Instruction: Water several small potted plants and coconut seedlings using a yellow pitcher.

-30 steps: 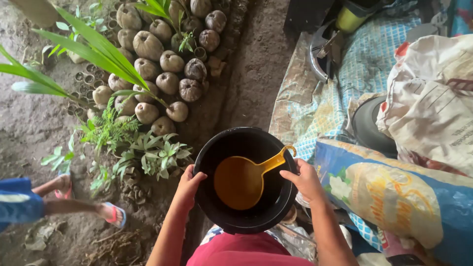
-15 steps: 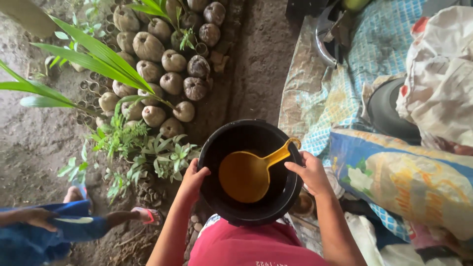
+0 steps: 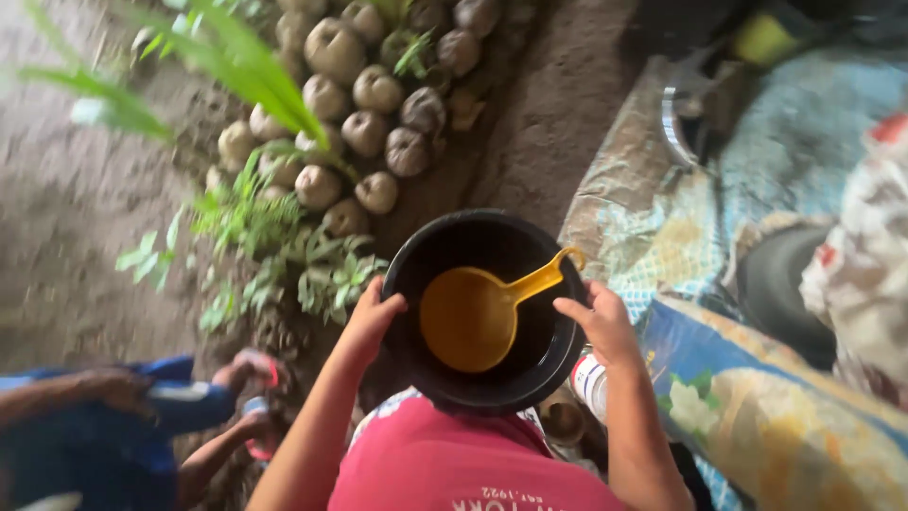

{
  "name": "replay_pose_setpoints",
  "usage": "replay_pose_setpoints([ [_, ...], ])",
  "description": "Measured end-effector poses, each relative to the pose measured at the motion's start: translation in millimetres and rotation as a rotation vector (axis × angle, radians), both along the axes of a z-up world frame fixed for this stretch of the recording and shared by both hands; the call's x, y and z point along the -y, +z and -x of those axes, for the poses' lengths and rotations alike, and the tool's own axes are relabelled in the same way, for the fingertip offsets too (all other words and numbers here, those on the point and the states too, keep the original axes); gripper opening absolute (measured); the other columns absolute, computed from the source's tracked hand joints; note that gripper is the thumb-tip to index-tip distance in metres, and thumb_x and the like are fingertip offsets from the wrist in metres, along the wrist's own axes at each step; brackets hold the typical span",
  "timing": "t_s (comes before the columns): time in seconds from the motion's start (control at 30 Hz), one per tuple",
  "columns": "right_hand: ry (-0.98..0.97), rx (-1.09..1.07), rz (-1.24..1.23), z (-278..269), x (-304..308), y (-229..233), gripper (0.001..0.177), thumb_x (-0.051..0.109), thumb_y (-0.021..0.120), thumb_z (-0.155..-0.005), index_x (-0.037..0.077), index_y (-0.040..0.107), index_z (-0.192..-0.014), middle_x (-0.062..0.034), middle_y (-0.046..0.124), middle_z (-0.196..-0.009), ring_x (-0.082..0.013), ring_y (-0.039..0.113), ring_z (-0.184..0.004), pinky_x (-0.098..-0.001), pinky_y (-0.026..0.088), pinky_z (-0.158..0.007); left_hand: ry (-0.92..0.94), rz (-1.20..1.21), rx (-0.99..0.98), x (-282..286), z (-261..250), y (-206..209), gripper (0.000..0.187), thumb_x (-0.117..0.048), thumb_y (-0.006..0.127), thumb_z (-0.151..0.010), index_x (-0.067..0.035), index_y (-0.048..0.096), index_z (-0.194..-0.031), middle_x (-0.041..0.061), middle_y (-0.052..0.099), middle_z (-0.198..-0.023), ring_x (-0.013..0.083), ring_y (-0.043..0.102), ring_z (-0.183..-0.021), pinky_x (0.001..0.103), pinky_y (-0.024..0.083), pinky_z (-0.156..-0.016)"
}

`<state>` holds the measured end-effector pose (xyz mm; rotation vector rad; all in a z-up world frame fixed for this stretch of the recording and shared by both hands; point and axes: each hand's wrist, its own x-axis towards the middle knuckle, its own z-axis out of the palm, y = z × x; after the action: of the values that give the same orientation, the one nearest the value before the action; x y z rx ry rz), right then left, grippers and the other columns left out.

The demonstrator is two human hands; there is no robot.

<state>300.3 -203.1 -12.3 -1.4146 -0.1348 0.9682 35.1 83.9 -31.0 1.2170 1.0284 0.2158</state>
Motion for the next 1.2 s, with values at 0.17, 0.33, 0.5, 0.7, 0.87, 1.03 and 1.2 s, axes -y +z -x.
replay_pose_setpoints([
  [0.17, 0.068, -0.006, -0.047, -33.6, -20.5, -10.5, 0.038, 0.002, 0.077, -0.084, -0.005, 0.063, -0.118, -0.0084, 0.072, -0.103, -0.0126, 0.067, -0.089, -0.0279, 0.055, -0.080, 0.127, 0.092, -0.072, -3.9, -28.1, 9.6, 0.052, -0.006, 0.065, -0.073, -0.009, 0.056, -0.124, 0.008, 0.067, -0.106, 0.0179, 0.062, -0.097, 0.030, 0.051, -0.085],
  [0.33, 0.164, -0.004, -0.027, -68.4, -47.2, -31.2, 0.042, 0.000, 0.074, -0.082, -0.004, 0.063, -0.123, -0.0085, 0.072, -0.108, -0.0115, 0.068, -0.094, -0.0263, 0.055, -0.085, 0.211, 0.188, -0.026, -2.9, -40.3, -25.3, 0.051, -0.006, 0.064, -0.073, -0.003, 0.055, -0.124, 0.014, 0.068, -0.103, 0.0231, 0.064, -0.094, 0.036, 0.054, -0.083],
  [0.5, 0.234, 0.029, -0.038, -96.8, -73.7, -79.6, 0.041, -0.004, 0.072, -0.083, -0.007, 0.061, -0.123, -0.0106, 0.072, -0.108, -0.0154, 0.068, -0.095, -0.0294, 0.055, -0.085, 0.267, 0.055, -0.038, -7.8, -47.1, -59.1, 0.055, -0.010, 0.067, -0.072, -0.006, 0.058, -0.127, 0.011, 0.070, -0.108, 0.0216, 0.065, -0.099, 0.034, 0.054, -0.087],
  [0.7, 0.339, 0.027, -0.003, -118.4, -103.5, -108.3, 0.041, -0.005, 0.069, -0.084, -0.004, 0.060, -0.123, -0.0091, 0.071, -0.110, -0.0159, 0.068, -0.094, -0.0300, 0.056, -0.085, 0.290, -0.090, -0.122, -11.4, -41.6, -96.9, 0.045, -0.015, 0.070, -0.076, -0.006, 0.062, -0.119, 0.010, 0.068, -0.102, 0.0183, 0.062, -0.095, 0.033, 0.052, -0.085],
  [0.87, 0.455, -0.018, 0.028, -114.8, -127.9, -105.7, 0.037, -0.005, 0.067, -0.092, -0.004, 0.058, -0.127, -0.0101, 0.070, -0.112, -0.0149, 0.069, -0.094, -0.0267, 0.056, -0.081, 0.453, 0.089, -0.078, -1.3, -20.4, -78.8, 0.039, -0.010, 0.067, -0.077, -0.006, 0.060, -0.115, 0.007, 0.065, -0.094, 0.0165, 0.061, -0.088, 0.033, 0.052, -0.078],
  [1.03, 0.533, -0.035, 0.039, -95.8, -159.6, -102.3, 0.040, -0.006, 0.065, -0.093, -0.003, 0.056, -0.131, -0.0099, 0.071, -0.110, -0.0135, 0.070, -0.089, -0.0249, 0.058, -0.075, 0.544, 0.138, -0.105, 4.3, 4.2, -91.4, 0.039, -0.008, 0.066, -0.076, -0.008, 0.058, -0.115, 0.004, 0.067, -0.093, 0.0147, 0.063, -0.087, 0.031, 0.053, -0.078],
  [1.2, 0.615, -0.035, 0.073, -78.6, -190.2, -114.7, 0.039, -0.007, 0.063, -0.093, -0.003, 0.056, -0.131, -0.0102, 0.072, -0.109, -0.0132, 0.070, -0.090, -0.0237, 0.057, -0.077, 0.658, 0.090, -0.007, 16.1, 34.3, -113.0, 0.042, -0.007, 0.067, -0.076, -0.007, 0.059, -0.117, 0.006, 0.068, -0.099, 0.0134, 0.063, -0.093, 0.029, 0.052, -0.081],
])
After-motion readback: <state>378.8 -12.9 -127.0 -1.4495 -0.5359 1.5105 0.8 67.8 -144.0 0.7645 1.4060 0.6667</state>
